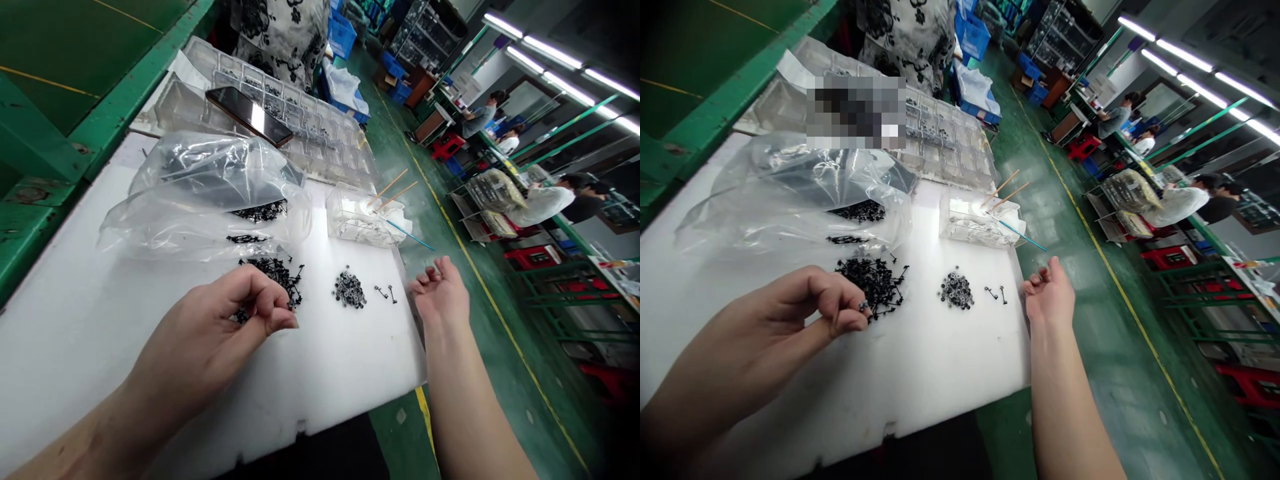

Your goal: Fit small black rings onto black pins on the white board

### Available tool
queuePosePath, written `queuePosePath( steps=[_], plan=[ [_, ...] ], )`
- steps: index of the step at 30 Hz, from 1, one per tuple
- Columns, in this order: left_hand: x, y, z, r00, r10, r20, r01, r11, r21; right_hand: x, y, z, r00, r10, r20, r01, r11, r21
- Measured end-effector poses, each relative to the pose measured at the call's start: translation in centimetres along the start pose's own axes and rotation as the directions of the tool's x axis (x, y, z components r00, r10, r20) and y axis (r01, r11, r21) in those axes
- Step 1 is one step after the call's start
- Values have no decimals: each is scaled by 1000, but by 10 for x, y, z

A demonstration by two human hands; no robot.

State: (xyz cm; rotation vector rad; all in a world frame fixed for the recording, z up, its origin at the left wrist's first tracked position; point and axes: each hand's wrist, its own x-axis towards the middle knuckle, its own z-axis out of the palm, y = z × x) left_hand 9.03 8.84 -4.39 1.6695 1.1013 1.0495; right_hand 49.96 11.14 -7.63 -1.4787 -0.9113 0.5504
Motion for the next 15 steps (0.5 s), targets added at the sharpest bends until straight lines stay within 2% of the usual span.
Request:
queuePosePath(
  steps=[2, 3, 5, 7, 10, 15],
  plan=[
    [0, 2, 0, 1000, -14, 1, 14, 1000, -7, -34, -13, -2, 999, -39, -31, 34, 985, -170],
    [0, 2, 1, 1000, -19, 4, 19, 1000, -17, -52, -19, -2, 998, -55, 5, 55, 962, -269],
    [-2, 1, 2, 1000, -17, 9, 17, 999, -36, -86, -28, 4, 986, -34, 162, 104, 890, -445],
    [-4, -2, 3, 1000, -21, 12, 21, 999, -43, -110, -31, 13, 958, -18, 286, 178, 818, -547],
    [-6, -7, 4, 999, -42, 30, 43, 998, -44, -124, -24, 27, 930, -34, 366, 269, 741, -615],
    [-5, -4, 4, 999, -34, 42, 36, 998, -52, -122, -12, 33, 918, -100, 383, 348, 668, -658]
  ],
)
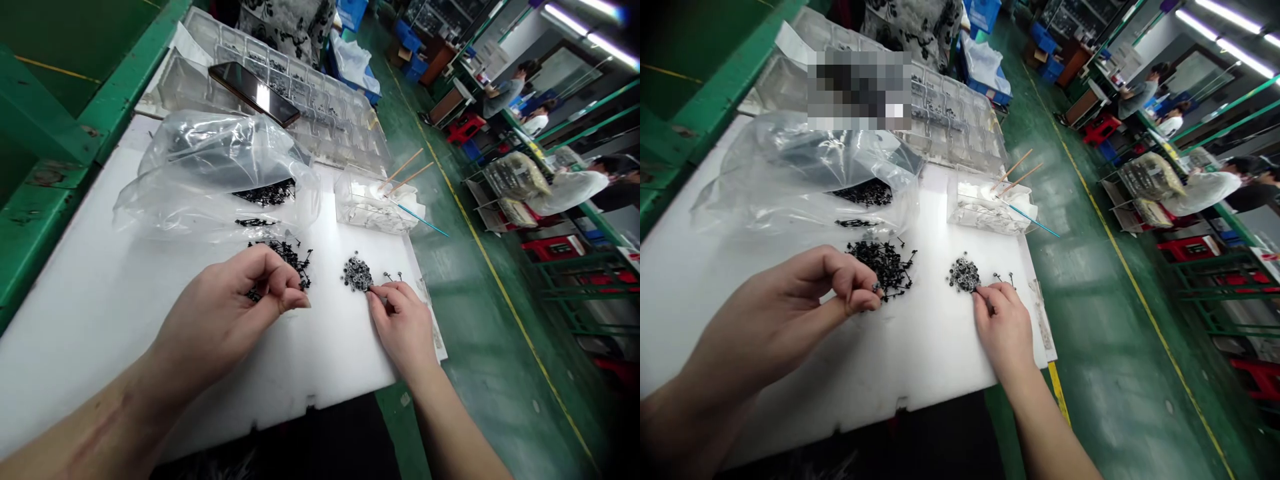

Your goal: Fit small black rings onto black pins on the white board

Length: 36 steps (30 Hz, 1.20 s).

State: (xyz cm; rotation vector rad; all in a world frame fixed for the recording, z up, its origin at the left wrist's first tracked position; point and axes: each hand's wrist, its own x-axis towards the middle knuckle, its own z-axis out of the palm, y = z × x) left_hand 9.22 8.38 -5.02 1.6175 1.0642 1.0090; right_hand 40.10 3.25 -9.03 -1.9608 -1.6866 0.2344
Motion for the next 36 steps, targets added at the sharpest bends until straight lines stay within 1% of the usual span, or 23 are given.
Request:
queuePosePath(
  steps=[4, 6, 7, 8, 10, 11, 13, 14, 16, 18, 20, 22, 25, 29, 32, 36],
  plan=[
    [2, 8, 0, 1000, 13, 14, -12, 998, -61, -3, 0, -11, 997, 12, -83, -14, 1000, -24],
    [2, 10, 1, 999, 19, 31, -17, 996, -83, -5, -6, -19, 990, 68, -127, -62, 997, 51],
    [2, 11, 1, 999, 24, 35, -21, 996, -87, -5, -12, -22, 986, 106, -126, -88, 986, 143],
    [2, 12, 1, 999, 27, 37, -24, 996, -87, -5, -19, -24, 985, 140, -101, -109, 957, 268],
    [2, 12, 1, 999, 32, 36, -29, 996, -79, -4, -37, -25, 985, 172, 4, -148, 838, 526],
    [2, 12, 2, 999, 34, 38, -31, 997, -72, -3, -48, -24, 984, 166, 60, -168, 769, 617],
    [2, 12, 2, 998, 43, 48, -40, 997, -58, 1, -70, -21, 975, 149, 165, -222, 666, 712],
    [2, 13, 2, 997, 50, 52, -47, 998, -50, 3, -80, -19, 966, 136, 218, -254, 637, 728],
    [3, 13, 1, 996, 72, 55, -70, 997, -37, 7, -96, -17, 951, 95, 294, -288, 612, 736],
    [4, 14, 1, 994, 95, 57, -93, 995, -27, 10, -108, -17, 949, 34, 315, -266, 624, 735],
    [3, 14, 1, 993, 104, 61, -103, 995, -18, 10, -114, -18, 953, -26, 301, -213, 648, 732],
    [2, 14, 2, 993, 101, 63, -101, 995, -5, 10, -116, -18, 950, -71, 303, -182, 663, 726],
    [1, 14, 1, 993, 104, 65, -104, 995, 7, 9, -116, -15, 942, -88, 323, -186, 663, 725],
    [0, 13, 1, 993, 93, 74, -96, 995, 32, 9, -113, -10, 929, -89, 358, -230, 617, 752],
    [0, 11, 1, 991, 107, 82, -111, 993, 42, 11, -112, -8, 916, -86, 393, -271, 590, 761],
    [1, 11, 2, 988, 129, 81, -134, 989, 56, 14, -114, -7, 913, -100, 395, -254, 616, 745]
  ],
)
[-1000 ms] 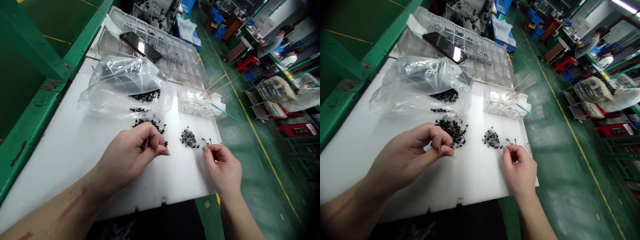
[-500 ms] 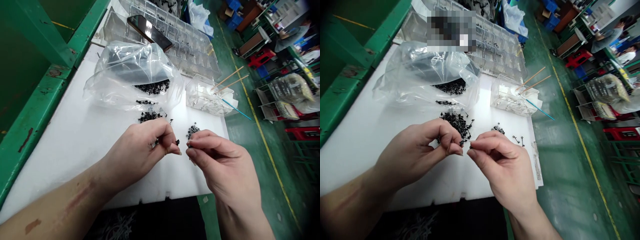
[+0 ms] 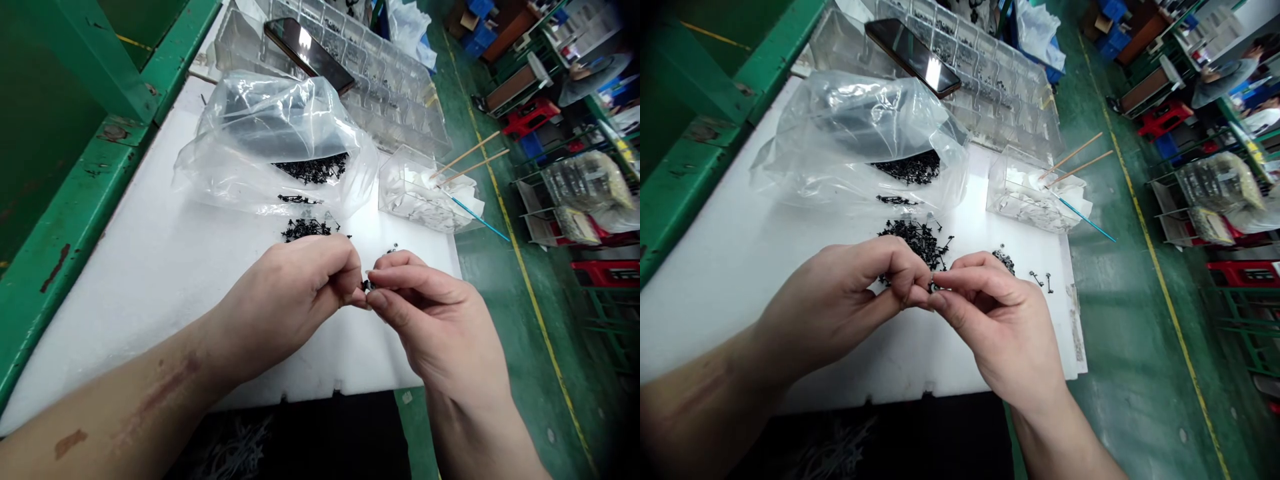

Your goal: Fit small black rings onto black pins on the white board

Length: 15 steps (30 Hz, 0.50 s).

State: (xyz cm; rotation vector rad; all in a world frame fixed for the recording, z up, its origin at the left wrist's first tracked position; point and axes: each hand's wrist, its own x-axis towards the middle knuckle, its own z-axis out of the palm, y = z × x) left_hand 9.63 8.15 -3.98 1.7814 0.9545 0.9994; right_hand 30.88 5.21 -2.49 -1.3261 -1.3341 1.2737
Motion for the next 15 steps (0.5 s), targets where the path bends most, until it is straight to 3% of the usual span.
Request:
queuePosePath(
  steps=[10, 15],
  plan=[
    [-1, -3, 1, 999, 39, 3, -39, 998, 56, 6, -3, -3, 998, 21, 59, -20, 999, -32],
    [-2, -6, 2, 993, 100, 58, -104, 992, 69, 11, -4, -4, 992, 100, 79, -105, 992, 64]
  ],
)
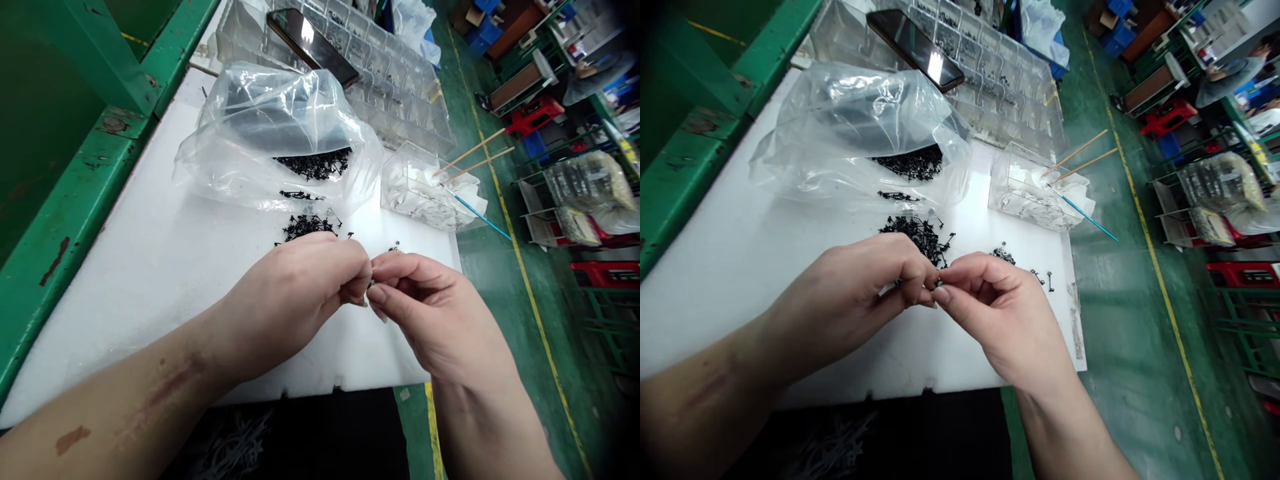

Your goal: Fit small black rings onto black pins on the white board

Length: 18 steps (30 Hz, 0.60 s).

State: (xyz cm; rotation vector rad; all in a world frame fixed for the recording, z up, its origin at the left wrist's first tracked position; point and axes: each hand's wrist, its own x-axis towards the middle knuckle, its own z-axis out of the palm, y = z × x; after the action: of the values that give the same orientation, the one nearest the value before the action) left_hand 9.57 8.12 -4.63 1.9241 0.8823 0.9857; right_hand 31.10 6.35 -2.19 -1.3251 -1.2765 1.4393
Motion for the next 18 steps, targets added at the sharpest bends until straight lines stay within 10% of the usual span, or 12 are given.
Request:
queuePosePath(
  steps=[5, 18],
  plan=[
    [-1, -7, 1, 964, 264, -9, -262, 958, 116, -4, -7, 3, 996, 82, -47, -89, 981, -174],
    [-1, -12, 0, 962, 258, -89, -228, 940, 254, -12, 8, 11, 960, -277, -34, 255, 919, -300]
  ],
)
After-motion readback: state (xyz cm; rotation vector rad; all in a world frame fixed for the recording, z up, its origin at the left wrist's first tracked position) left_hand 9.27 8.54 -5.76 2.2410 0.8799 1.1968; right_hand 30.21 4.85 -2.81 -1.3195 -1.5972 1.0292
